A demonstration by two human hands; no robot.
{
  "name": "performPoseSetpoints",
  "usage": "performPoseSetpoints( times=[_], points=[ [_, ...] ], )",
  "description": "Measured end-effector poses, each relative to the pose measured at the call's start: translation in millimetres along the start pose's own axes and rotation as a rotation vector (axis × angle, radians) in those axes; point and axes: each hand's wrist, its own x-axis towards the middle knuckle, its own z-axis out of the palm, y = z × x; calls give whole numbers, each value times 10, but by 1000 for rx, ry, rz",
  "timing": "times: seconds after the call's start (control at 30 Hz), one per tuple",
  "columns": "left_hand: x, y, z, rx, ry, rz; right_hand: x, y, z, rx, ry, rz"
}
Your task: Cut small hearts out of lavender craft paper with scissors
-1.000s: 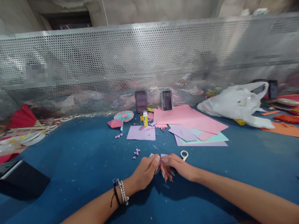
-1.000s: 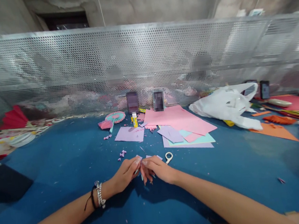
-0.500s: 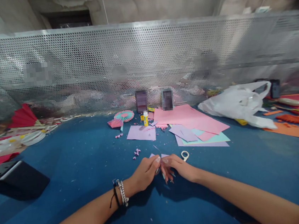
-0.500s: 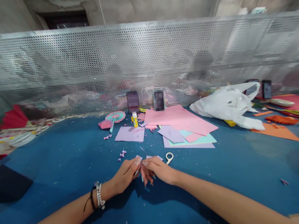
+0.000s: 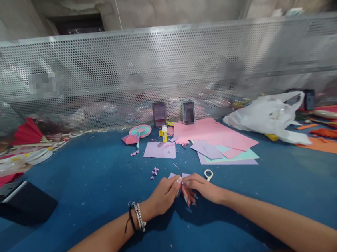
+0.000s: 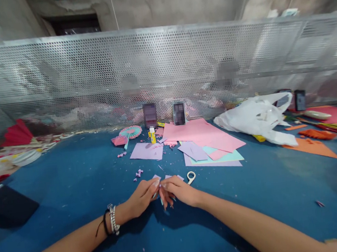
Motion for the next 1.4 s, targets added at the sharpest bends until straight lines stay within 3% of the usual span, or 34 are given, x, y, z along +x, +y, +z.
performPoseSetpoints(
  times=[0.63, 1.0, 1.4],
  points=[
    [7, 49, -17, 1, 16, 29, -5, -76, 44, -26, 66, -41],
    [-14, 42, 7, 88, 127, 44, 3, -34, 43, -15, 74, -48],
    [-12, 28, -9, 153, 89, 74, -6, -35, 56, -47, 78, -38]
  ],
)
